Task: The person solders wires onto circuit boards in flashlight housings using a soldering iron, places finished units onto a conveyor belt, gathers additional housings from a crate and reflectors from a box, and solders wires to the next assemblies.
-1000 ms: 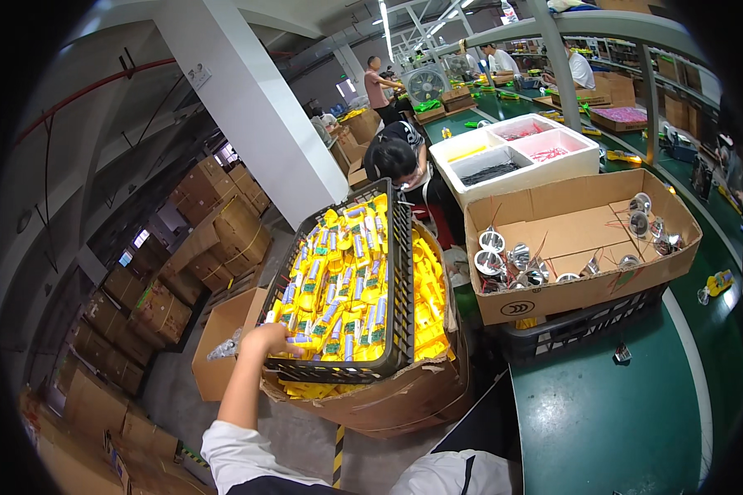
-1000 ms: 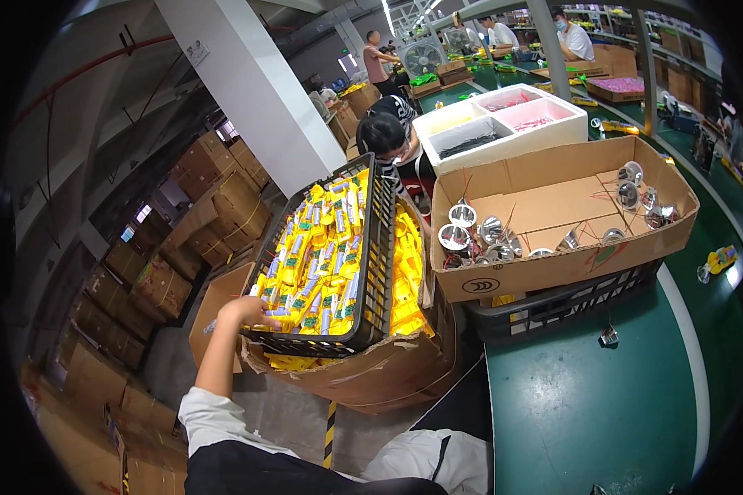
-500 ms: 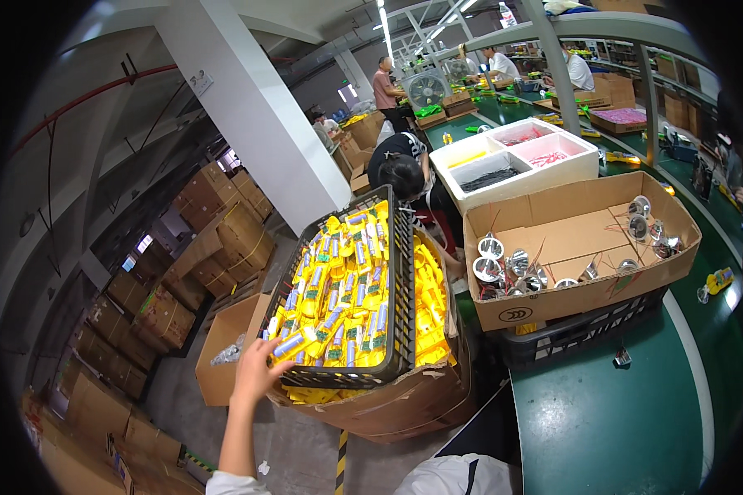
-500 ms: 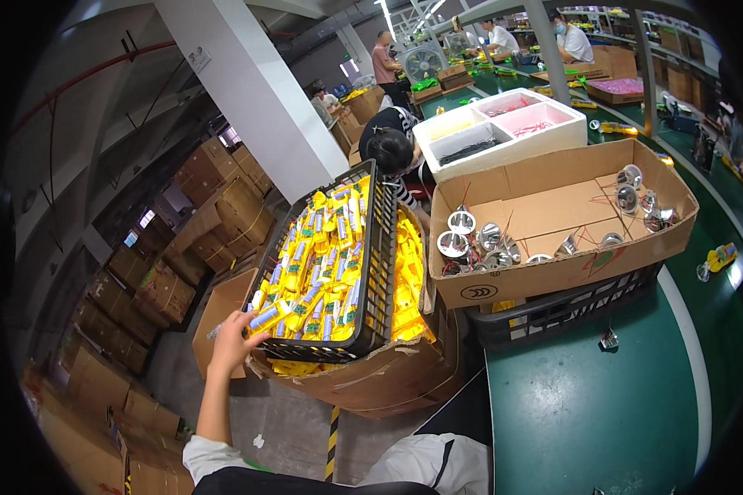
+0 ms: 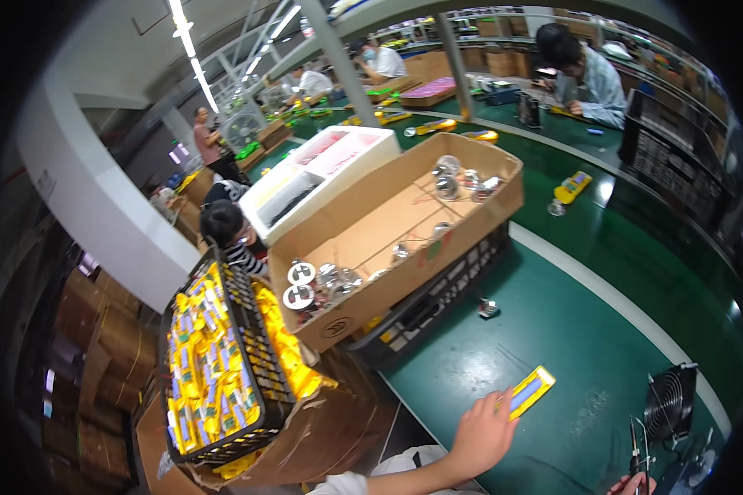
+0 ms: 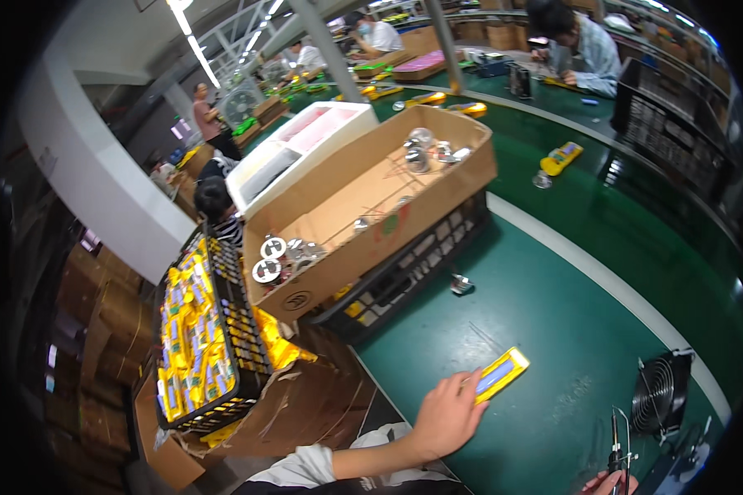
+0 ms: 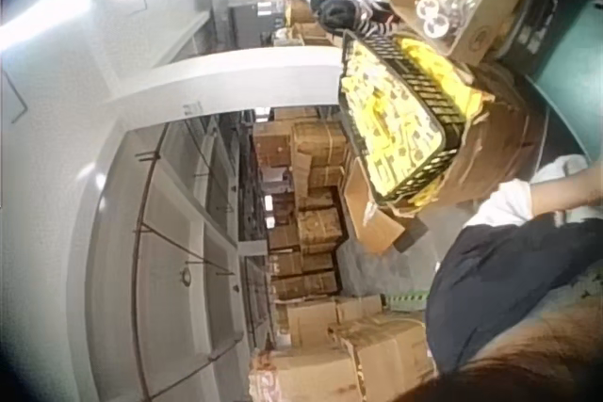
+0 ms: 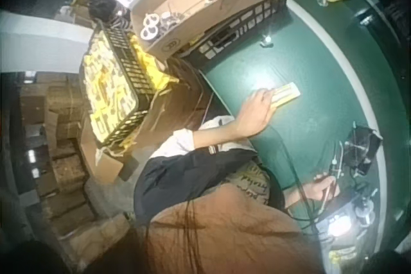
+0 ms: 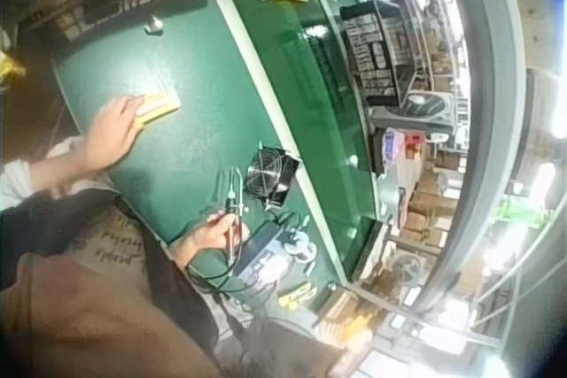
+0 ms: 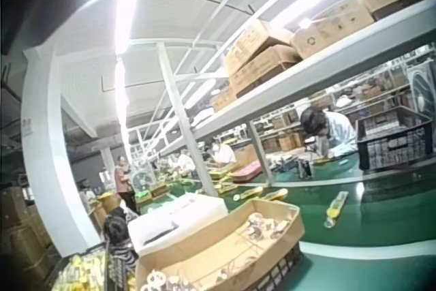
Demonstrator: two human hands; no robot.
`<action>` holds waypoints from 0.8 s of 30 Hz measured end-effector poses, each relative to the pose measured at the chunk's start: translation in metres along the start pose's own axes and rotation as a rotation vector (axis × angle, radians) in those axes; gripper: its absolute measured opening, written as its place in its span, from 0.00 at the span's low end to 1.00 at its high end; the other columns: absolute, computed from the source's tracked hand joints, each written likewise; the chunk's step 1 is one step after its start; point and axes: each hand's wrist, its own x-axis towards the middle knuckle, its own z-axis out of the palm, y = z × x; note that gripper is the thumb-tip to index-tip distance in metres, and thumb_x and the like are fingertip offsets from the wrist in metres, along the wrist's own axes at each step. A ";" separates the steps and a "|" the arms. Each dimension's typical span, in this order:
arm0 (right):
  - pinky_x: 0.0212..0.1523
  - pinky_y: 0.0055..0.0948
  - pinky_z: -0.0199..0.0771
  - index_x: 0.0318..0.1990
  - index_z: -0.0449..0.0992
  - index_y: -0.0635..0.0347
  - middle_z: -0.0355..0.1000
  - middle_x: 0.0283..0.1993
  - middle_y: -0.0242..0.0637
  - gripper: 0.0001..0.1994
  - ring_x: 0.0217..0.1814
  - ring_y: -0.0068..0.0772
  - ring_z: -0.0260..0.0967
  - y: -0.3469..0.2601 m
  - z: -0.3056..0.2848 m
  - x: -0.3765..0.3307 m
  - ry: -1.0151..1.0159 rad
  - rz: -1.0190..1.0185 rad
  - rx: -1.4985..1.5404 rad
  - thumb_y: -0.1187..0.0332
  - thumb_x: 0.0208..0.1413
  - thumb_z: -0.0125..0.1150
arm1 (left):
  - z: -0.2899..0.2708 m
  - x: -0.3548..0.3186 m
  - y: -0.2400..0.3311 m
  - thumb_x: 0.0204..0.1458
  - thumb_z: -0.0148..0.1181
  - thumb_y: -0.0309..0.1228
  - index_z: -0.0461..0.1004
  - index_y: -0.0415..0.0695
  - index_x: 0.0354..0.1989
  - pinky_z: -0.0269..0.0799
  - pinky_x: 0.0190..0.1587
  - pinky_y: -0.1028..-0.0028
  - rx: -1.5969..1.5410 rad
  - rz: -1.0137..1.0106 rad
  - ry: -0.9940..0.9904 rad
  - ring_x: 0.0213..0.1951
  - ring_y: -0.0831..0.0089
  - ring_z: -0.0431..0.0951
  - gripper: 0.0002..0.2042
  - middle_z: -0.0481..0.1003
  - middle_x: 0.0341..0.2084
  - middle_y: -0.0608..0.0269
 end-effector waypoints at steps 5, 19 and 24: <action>0.16 0.21 0.60 0.35 0.62 0.67 0.64 0.20 0.41 0.12 0.16 0.26 0.59 0.008 -0.008 0.000 0.171 -0.021 0.034 0.70 0.49 0.57 | 0.039 0.009 0.048 0.48 0.54 0.32 0.56 0.34 0.56 0.67 0.39 0.63 0.005 -0.010 -0.091 0.42 0.57 0.67 0.27 0.64 0.44 0.50; 0.12 0.11 0.49 0.37 0.62 0.59 0.59 0.21 0.29 0.06 0.14 0.13 0.52 0.019 -0.003 -0.004 0.148 0.043 0.209 0.70 0.55 0.50 | -0.008 0.148 -0.093 0.44 0.60 0.34 0.68 0.39 0.38 0.67 0.42 0.62 0.028 0.018 0.107 0.41 0.49 0.68 0.15 0.63 0.40 0.43; 0.15 0.10 0.50 0.38 0.62 0.61 0.58 0.20 0.29 0.07 0.15 0.12 0.51 0.013 -0.008 0.000 0.098 0.057 0.178 0.70 0.56 0.49 | -0.020 0.095 -0.067 0.39 0.55 0.21 0.67 0.37 0.28 0.70 0.40 0.69 -0.237 0.158 0.047 0.37 0.56 0.73 0.06 0.66 0.43 0.47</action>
